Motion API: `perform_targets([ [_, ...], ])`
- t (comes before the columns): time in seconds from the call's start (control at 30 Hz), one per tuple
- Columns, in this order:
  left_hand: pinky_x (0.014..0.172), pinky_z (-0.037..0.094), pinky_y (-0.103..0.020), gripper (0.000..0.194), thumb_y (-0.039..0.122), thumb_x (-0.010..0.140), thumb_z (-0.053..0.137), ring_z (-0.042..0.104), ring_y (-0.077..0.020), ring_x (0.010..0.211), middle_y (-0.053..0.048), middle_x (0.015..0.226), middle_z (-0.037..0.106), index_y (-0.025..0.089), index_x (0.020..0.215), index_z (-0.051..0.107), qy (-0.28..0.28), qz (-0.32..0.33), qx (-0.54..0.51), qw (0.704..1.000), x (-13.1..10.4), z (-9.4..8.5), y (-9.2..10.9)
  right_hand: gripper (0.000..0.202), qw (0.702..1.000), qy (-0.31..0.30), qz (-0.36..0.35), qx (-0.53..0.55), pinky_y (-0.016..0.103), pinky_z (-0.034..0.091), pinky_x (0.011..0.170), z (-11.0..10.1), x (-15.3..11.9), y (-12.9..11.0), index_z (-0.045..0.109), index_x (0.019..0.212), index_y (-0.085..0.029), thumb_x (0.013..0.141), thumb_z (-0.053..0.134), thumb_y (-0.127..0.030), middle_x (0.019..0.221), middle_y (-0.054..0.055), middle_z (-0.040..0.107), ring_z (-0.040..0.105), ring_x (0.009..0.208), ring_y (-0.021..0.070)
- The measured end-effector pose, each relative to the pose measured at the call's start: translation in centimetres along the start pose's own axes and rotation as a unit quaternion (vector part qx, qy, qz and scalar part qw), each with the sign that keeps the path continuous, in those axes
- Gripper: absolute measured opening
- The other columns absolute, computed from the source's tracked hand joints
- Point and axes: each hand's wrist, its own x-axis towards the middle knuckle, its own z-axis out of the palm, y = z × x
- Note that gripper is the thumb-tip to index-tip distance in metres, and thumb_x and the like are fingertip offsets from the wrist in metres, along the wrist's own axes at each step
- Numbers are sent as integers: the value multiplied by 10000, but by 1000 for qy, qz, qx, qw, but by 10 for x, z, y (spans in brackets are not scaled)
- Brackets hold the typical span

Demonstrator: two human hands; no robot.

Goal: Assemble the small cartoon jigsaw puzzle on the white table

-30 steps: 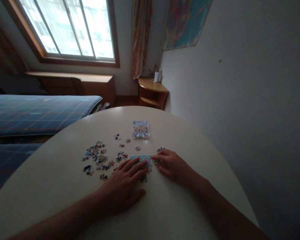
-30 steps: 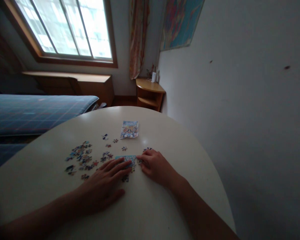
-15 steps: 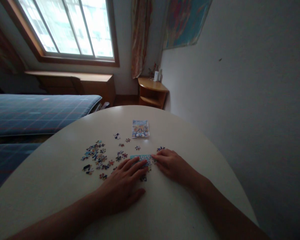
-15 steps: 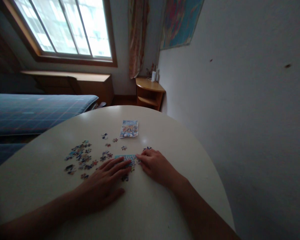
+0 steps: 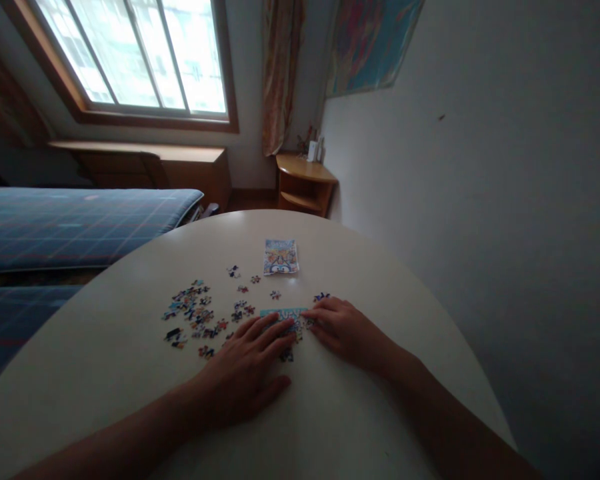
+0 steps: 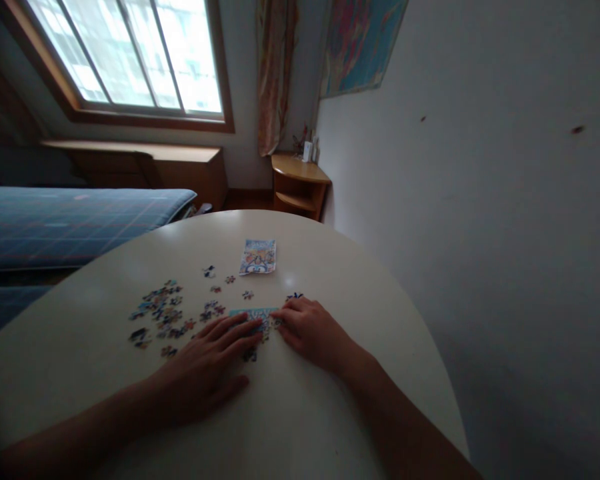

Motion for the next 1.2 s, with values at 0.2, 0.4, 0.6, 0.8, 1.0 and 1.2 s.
perform_targets([
  [0.2, 1182, 243, -549, 557, 376, 934, 542, 281, -305, 1450, -23, 1579, 346, 274, 1460, 391, -1, 0, -1, 1000, 0, 0, 0, 331, 1000, 2, -5, 3, 370, 484, 883, 1, 0, 1, 660, 1230, -229, 919, 564, -170, 1045, 95, 679, 621, 991, 221],
  [0.4, 1187, 235, -545, 551, 363, 936, 537, 284, -311, 1446, -31, 1577, 348, 263, 1458, 392, 1, 6, 0, 1000, 0, -1, 1, 325, 1000, 2, -3, 9, 363, 483, 888, 1, 0, -1, 656, 1235, -225, 928, 560, -176, 1051, 98, 676, 619, 998, 219],
  [0.6, 1189, 233, -540, 553, 359, 931, 539, 287, -307, 1448, -35, 1570, 362, 268, 1458, 395, 8, 6, -1, 1000, 0, 1, 0, 331, 1000, -1, -11, 17, 370, 486, 890, 0, -1, 1, 655, 1234, -234, 922, 563, -173, 1054, 95, 672, 615, 991, 219],
  [0.8, 1195, 224, -528, 545, 352, 932, 537, 292, -302, 1446, -36, 1563, 374, 267, 1454, 404, 16, 11, -5, 1000, 0, 1, 0, 401, 999, -10, -22, 25, 361, 484, 898, -1, -2, 3, 634, 1275, -246, 899, 564, -128, 1064, 92, 667, 605, 988, 209],
  [1.0, 1188, 233, -543, 551, 354, 935, 531, 291, -313, 1444, -36, 1572, 357, 255, 1459, 393, 5, 11, 1, 1000, 0, 1, -1, 383, 1000, -11, -17, 18, 381, 480, 908, -1, -1, 1, 625, 1274, -230, 911, 543, -141, 1083, 99, 670, 604, 1013, 223],
  [1.2, 1187, 246, -527, 546, 361, 934, 535, 307, -306, 1436, -42, 1549, 392, 270, 1455, 402, 14, 12, -9, 1000, 0, -1, 0, 195, 1000, 5, 24, 9, 374, 480, 874, -1, -1, 1, 668, 1070, -192, 918, 549, -161, 1028, 96, 701, 638, 975, 221],
])
